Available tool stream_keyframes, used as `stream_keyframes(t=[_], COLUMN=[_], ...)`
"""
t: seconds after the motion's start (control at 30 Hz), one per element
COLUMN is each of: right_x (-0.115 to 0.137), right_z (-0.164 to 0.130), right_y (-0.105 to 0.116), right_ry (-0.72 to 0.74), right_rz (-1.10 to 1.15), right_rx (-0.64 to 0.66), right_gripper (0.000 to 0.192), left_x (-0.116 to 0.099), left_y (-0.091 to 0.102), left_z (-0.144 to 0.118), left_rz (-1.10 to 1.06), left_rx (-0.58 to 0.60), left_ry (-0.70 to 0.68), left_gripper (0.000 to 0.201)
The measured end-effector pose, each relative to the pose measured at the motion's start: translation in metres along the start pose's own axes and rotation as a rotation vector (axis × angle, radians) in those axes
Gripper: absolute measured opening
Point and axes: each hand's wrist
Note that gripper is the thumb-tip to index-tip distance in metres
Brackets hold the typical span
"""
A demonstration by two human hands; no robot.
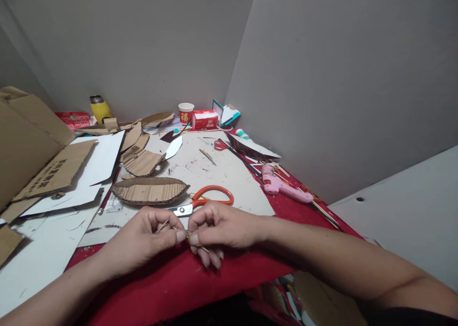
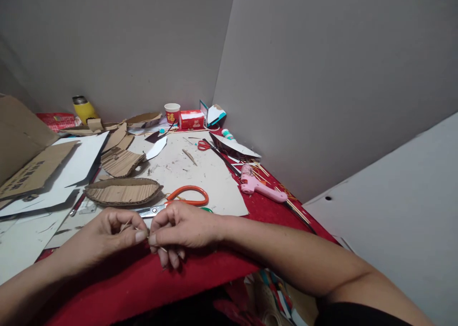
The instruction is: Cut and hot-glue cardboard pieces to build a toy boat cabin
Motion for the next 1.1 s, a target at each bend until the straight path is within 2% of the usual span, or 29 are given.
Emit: stream_keyframes(t=[0.2,0.33,0.47,0.6,0.67,0.77,0.83,0.87,0.93,1.0,1.1], right_x=[0.003,0.003,0.001,-0.003,-0.005,-0.008,-0.008,-0.008,-0.006,-0.006,-0.01], right_z=[-0.005,-0.007,-0.007,-0.005,-0.002,0.001,0.002,0.002,0.0,-0.002,-0.003], right_y=[-0.003,-0.003,-0.002,-0.004,-0.005,-0.008,-0.008,-0.008,-0.006,-0.005,-0.004], right_ry=[0.042,0.069,0.215,0.311,0.291,0.231,0.254,0.288,0.382,0.468,0.524], right_rz=[-0.153,-0.25,-0.401,-0.498,-0.51,-0.506,-0.508,-0.516,-0.581,-0.745,-1.11], right_rx=[-0.006,-0.01,-0.057,-0.132,-0.193,-0.29,-0.352,-0.387,-0.464,-0.512,-0.492], right_gripper=[0.014,0.014,0.012,0.015,0.016,0.018,0.017,0.016,0.017,0.018,0.018], left_x=[0.002,0.0,-0.004,-0.001,0.007,0.019,0.019,0.016,0.007,-0.001,-0.004], left_y=[0.0,-0.003,-0.008,-0.012,-0.014,-0.016,-0.016,-0.015,-0.011,-0.006,-0.001], left_z=[0.0,-0.003,-0.006,-0.007,-0.006,-0.004,-0.004,-0.005,-0.006,-0.006,-0.005], left_rz=[0.079,0.119,0.151,0.238,0.382,0.655,0.698,0.652,0.483,0.386,0.507], left_rx=[0.062,0.063,0.058,0.028,-0.033,-0.125,-0.193,-0.234,-0.297,-0.242,-0.109], left_ry=[0.011,-0.006,-0.048,-0.157,-0.26,-0.49,-0.538,-0.494,-0.307,-0.12,0.0], left_gripper=[0.032,0.03,0.026,0.025,0.024,0.022,0.022,0.023,0.024,0.026,0.023])
Point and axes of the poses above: each hand's wrist, its own z-axis towards the middle knuckle, its own y-axis out of the back of the hand, x = y × z, and after that the axes turned 10 degrees about -z, right-handed
